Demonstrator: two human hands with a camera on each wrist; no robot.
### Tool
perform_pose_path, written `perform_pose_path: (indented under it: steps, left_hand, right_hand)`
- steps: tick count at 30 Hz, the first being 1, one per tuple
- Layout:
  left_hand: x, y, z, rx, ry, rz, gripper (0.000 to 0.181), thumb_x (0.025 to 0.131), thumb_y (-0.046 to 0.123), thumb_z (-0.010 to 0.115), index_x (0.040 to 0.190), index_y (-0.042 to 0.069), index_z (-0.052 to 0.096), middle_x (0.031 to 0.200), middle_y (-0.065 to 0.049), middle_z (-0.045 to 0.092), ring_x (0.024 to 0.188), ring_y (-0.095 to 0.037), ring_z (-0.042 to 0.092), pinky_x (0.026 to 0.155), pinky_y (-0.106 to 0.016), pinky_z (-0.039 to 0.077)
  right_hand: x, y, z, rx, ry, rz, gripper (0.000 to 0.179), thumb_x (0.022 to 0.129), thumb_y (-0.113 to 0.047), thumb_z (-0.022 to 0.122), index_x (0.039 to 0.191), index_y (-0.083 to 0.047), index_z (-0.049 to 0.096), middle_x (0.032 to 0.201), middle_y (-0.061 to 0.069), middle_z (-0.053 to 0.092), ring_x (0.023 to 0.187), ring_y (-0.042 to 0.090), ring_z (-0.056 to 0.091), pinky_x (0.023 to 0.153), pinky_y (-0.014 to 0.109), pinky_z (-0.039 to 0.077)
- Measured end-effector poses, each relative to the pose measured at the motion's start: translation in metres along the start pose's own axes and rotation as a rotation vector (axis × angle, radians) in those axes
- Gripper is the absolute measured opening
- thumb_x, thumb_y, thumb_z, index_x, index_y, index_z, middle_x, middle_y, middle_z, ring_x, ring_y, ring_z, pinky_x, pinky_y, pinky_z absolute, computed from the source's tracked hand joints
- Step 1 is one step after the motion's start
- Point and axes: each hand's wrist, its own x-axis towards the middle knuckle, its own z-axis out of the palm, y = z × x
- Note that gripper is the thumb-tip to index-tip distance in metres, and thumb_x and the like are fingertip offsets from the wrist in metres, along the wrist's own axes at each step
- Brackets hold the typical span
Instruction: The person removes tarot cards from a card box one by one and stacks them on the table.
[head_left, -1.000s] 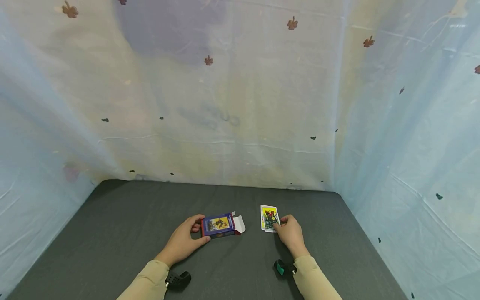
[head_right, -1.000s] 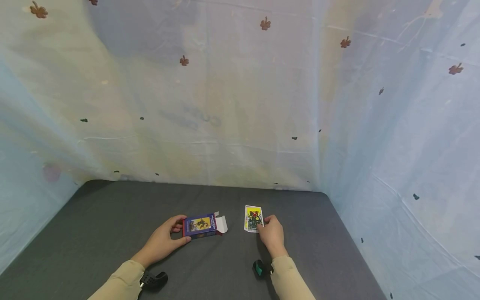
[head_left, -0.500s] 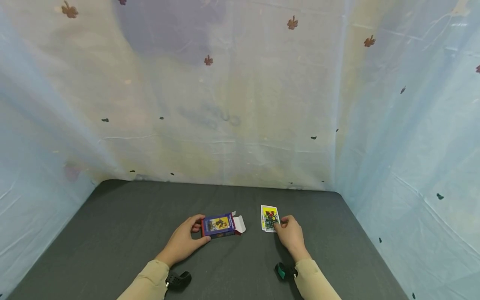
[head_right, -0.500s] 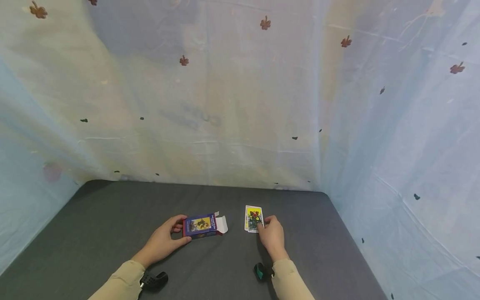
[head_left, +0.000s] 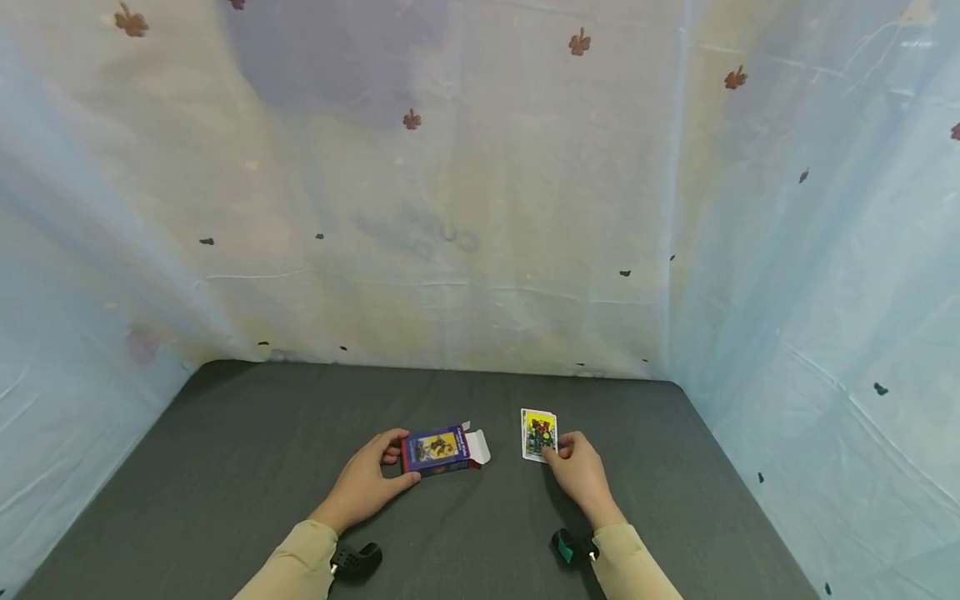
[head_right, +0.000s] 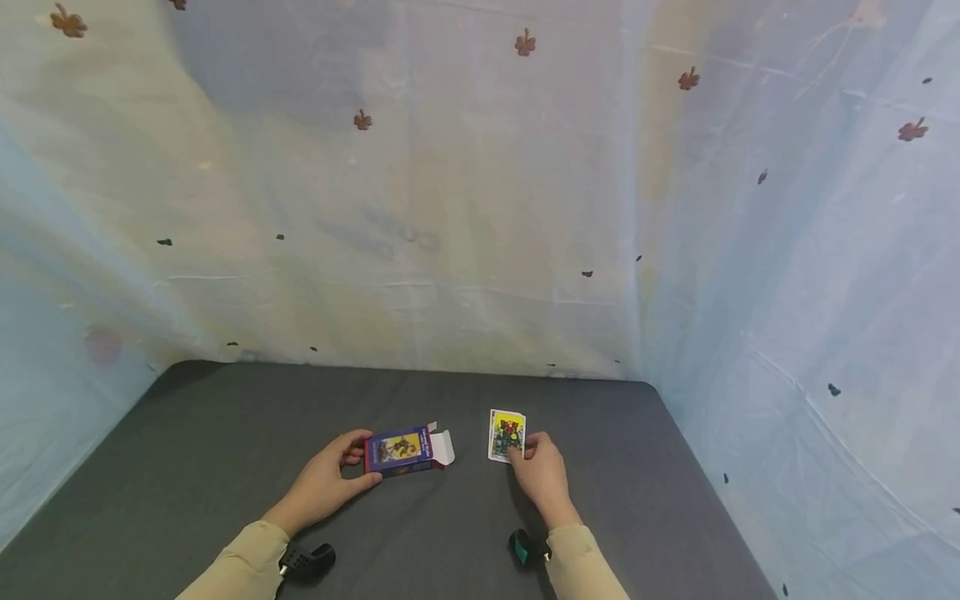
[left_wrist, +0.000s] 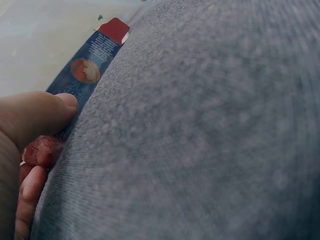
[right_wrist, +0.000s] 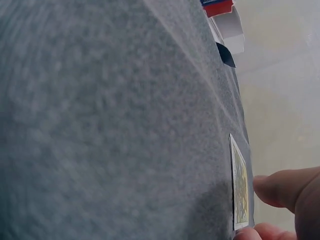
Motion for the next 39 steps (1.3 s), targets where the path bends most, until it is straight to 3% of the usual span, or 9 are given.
perform_pose_path:
  steps: [23,39]
  left_hand:
    - [-0.001,0.001,-0.002,-0.019,-0.002,0.003,0.074,0.074,0.046,0.082,0.138,0.027,0.050,0.125,0.005,0.056,0.104,-0.013,0.057,0.088,-0.044,0.048]
    - [-0.003,0.004,-0.004,-0.008,-0.003,0.004,0.073,0.075,0.042,0.083,0.138,0.025,0.050,0.123,0.004,0.056,0.102,-0.012,0.057,0.087,-0.043,0.048]
  right_hand:
    - [-0.010,-0.005,0.003,-0.043,-0.003,-0.043,0.041,0.087,-0.023,0.072,0.114,0.004,0.057,0.080,0.004,0.054,0.064,0.016,0.048,0.056,0.031,0.040]
    - [-0.004,-0.007,0.008,-0.036,-0.022,-0.056,0.046,0.085,-0.021,0.075,0.116,0.006,0.056,0.091,0.012,0.053,0.074,0.020,0.048,0.064,0.034,0.041]
